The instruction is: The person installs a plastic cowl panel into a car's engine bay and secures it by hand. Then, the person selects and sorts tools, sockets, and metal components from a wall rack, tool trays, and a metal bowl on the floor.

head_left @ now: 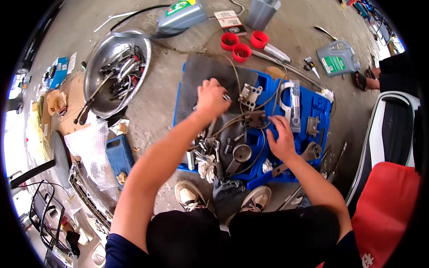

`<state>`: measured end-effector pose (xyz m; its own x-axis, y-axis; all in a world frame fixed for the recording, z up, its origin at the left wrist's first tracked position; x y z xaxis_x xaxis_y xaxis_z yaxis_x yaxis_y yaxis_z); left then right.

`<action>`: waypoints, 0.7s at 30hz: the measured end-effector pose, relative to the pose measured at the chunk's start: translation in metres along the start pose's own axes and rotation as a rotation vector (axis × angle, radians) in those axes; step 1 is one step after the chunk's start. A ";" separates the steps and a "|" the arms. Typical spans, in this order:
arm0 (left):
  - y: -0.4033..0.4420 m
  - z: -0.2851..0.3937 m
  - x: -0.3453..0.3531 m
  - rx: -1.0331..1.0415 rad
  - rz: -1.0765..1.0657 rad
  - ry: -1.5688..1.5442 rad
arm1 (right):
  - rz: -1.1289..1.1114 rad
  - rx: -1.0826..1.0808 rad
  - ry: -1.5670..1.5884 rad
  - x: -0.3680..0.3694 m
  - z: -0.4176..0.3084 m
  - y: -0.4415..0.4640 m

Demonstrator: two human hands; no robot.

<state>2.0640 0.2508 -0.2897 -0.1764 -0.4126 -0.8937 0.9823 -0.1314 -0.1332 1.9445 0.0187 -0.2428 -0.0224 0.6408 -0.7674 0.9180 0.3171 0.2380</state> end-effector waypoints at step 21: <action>-0.102 -0.046 -0.045 0.086 0.243 0.075 | -0.154 -0.201 0.106 0.027 -0.029 -0.040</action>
<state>1.9744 0.3238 -0.2558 0.0723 -0.3740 -0.9246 0.9857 -0.1144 0.1233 1.8961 0.0433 -0.2556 -0.2069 0.6401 -0.7399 0.8037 0.5425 0.2446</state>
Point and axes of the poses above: each hand's wrist, its own y-axis towards the middle knuckle, its own x-axis out of the palm, z = x × y, the point moved 4 cm from there along y, towards the middle knuckle, and after that the axes turned 11 degrees about -x, right-handed, at the moved point
